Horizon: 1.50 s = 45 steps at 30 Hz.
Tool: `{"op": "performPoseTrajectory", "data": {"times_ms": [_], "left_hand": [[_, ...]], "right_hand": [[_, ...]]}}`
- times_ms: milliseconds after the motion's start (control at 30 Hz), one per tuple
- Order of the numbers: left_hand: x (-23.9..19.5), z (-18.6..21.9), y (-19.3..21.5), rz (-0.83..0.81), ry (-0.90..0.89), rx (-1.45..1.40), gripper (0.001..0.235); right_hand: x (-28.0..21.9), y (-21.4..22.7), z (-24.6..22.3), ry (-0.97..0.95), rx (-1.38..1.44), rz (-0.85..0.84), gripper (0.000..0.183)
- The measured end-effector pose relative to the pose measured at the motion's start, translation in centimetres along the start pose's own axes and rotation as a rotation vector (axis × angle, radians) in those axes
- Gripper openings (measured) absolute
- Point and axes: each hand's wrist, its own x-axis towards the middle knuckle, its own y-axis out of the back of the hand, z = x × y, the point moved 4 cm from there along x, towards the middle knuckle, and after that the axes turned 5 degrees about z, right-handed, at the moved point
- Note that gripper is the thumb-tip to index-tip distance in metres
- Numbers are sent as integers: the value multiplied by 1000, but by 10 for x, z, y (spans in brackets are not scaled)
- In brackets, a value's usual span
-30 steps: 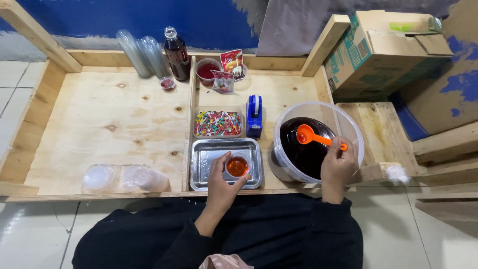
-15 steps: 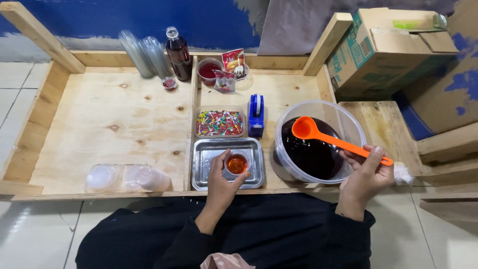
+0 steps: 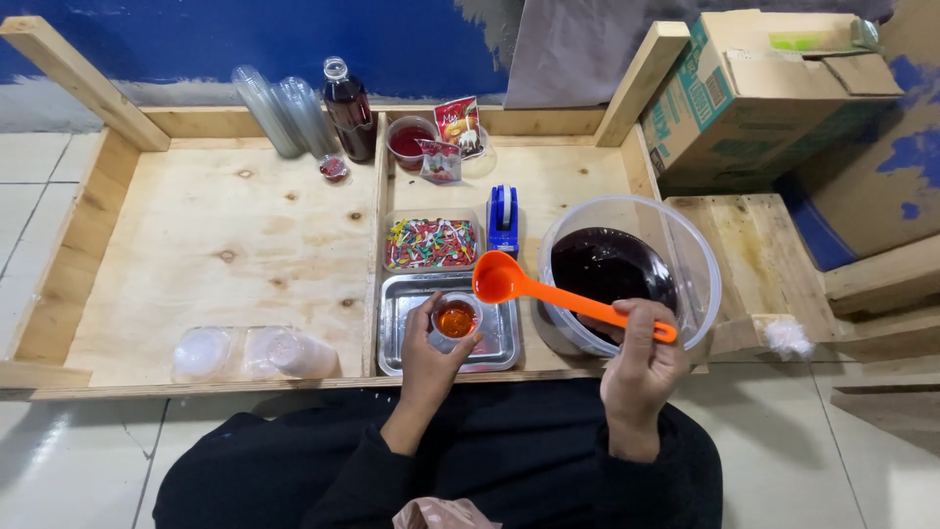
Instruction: A person is portioning dark jelly from a large white bucket into small clear plastic cups using an orange plastic spoon while working on a wooden platform.
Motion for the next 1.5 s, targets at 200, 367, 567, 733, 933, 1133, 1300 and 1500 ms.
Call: {"op": "performPoseTrajectory", "data": {"times_ms": [200, 367, 567, 733, 933, 1133, 1300, 1500], "left_hand": [[3, 8, 3, -2, 43, -20, 84], [5, 9, 3, 10, 2, -30, 85], [0, 17, 0, -11, -15, -35, 85], [-1, 14, -3, -17, -48, -18, 87], [-5, 8, -10, -71, -84, -1, 85], [-10, 10, -12, -87, -79, -2, 84], [-11, 9, -12, -106, -69, -6, 84], [-12, 9, -11, -100, -66, -12, 84]], "right_hand": [[-15, -28, -31, 307, -86, -214, 20], [-14, -21, -15, 216, -72, -208, 22], [7, -1, 15, -264, 133, 60, 22], [38, 35, 39, -321, 161, 211, 25], [49, 44, 31, 92, -273, 91, 22], [44, 29, 32, 403, -752, -14, 16], [47, 31, 54, 383, -791, 0, 20], [48, 42, 56, 256, -695, 35, 17]]}}
